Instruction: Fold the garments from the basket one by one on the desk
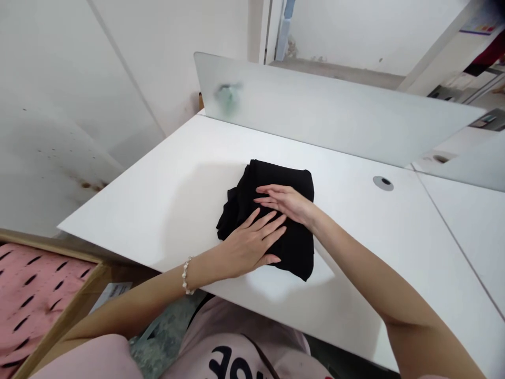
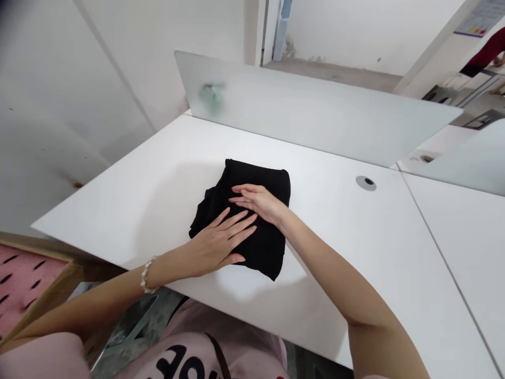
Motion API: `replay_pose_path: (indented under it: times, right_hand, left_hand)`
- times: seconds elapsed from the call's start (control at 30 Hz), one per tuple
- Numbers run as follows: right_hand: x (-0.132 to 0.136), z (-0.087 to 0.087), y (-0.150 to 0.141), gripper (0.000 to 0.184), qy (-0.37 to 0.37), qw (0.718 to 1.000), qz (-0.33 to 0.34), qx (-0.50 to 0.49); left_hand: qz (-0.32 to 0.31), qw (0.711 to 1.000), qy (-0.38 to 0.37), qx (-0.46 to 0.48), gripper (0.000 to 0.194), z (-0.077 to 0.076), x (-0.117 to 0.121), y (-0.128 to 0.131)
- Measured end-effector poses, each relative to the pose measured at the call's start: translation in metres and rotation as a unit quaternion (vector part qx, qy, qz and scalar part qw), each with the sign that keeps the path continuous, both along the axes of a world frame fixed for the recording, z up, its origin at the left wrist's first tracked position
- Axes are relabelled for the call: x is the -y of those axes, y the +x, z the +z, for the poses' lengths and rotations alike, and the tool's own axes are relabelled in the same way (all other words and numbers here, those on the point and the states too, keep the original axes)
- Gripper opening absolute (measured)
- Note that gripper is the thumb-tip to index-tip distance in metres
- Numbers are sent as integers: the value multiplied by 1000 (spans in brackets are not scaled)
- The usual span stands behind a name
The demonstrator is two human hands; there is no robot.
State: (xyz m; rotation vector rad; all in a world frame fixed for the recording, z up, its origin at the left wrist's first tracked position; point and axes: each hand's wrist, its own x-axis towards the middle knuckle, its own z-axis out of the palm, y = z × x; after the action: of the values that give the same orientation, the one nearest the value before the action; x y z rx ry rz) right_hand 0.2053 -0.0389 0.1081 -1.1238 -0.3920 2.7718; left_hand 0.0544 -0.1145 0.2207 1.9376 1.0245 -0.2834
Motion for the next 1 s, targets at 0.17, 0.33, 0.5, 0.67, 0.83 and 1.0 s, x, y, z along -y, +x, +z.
replay_pose_path:
  times: [0.17,0.33,0.5,0.67,0.83,1.0]
  right_hand:
    - [-6,-3,63,35,87,992,-36,89]
    - [17,-2,115,40,129,968,-23,214]
    - [60,0,121,55,115,966,-15,232]
    - [82,8,109,89,145,960,27,240]
    - [99,10,100,100,194,937,33,288]
    - [118,9,96,101,233,923,36,305]
  left_hand:
    - [57,996,-64,-29,63,10,7,-20]
    - [247,964,-89,-31,45,-4,-30,-40]
    - [307,939,-66,-139,78,-36,-34,-58]
    - [314,914,-199,-163,92,-53,-29,-77]
    - [313,916,-155,-197,93,-47,-35,-84]
    - [252,923,-204,-205,89,-33,-42,-81]
